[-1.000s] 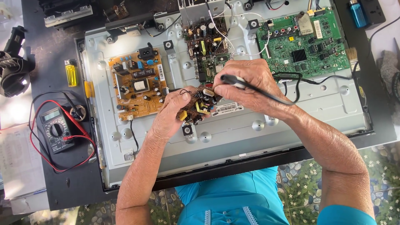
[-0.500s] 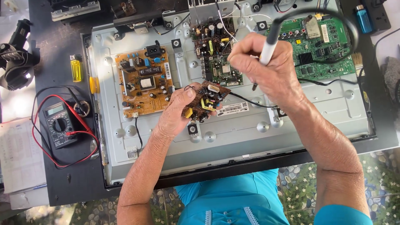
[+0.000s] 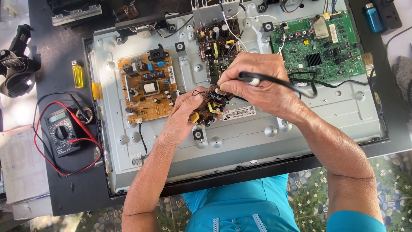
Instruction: Soldering components on a circuit board inside a disassembled television.
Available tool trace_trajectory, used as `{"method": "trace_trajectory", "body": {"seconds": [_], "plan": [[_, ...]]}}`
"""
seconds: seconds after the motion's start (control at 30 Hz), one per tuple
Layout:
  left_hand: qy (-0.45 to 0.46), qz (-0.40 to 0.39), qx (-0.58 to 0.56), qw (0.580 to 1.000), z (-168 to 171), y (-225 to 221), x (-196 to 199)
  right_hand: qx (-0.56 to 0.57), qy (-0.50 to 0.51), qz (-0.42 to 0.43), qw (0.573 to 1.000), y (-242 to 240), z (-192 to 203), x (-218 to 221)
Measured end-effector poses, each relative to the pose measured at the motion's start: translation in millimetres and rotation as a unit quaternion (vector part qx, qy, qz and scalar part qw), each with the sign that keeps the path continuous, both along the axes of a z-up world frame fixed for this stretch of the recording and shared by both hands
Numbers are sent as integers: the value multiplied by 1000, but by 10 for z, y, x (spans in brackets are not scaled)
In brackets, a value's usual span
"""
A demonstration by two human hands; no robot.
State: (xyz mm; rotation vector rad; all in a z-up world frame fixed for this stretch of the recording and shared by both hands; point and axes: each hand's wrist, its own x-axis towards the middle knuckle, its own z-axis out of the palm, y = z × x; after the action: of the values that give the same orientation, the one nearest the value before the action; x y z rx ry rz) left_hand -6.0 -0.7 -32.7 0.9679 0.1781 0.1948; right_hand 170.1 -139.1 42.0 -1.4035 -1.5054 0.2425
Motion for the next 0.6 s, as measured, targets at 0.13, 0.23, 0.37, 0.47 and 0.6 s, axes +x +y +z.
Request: {"method": "trace_trajectory", "body": {"seconds": [0.13, 0.23, 0.37, 0.47, 0.6], "plan": [[-15, -6, 14, 1000, 46, -13, 7, 17, -108, -33, 993, 0, -38, -42], [11, -17, 16, 1000, 112, -87, 7, -27, -86, -20, 996, 4, -54, -4], [86, 115, -23, 989, 255, -274, 12, -136, 166, 29, 976, 44, -94, 17], [123, 119, -9, 985, 209, -229, -1, -96, 131, 7, 987, 102, -195, 54], [260, 113, 113, 952, -35, -67, -34, 47, -143, -88, 985, 143, -421, 45]]}}
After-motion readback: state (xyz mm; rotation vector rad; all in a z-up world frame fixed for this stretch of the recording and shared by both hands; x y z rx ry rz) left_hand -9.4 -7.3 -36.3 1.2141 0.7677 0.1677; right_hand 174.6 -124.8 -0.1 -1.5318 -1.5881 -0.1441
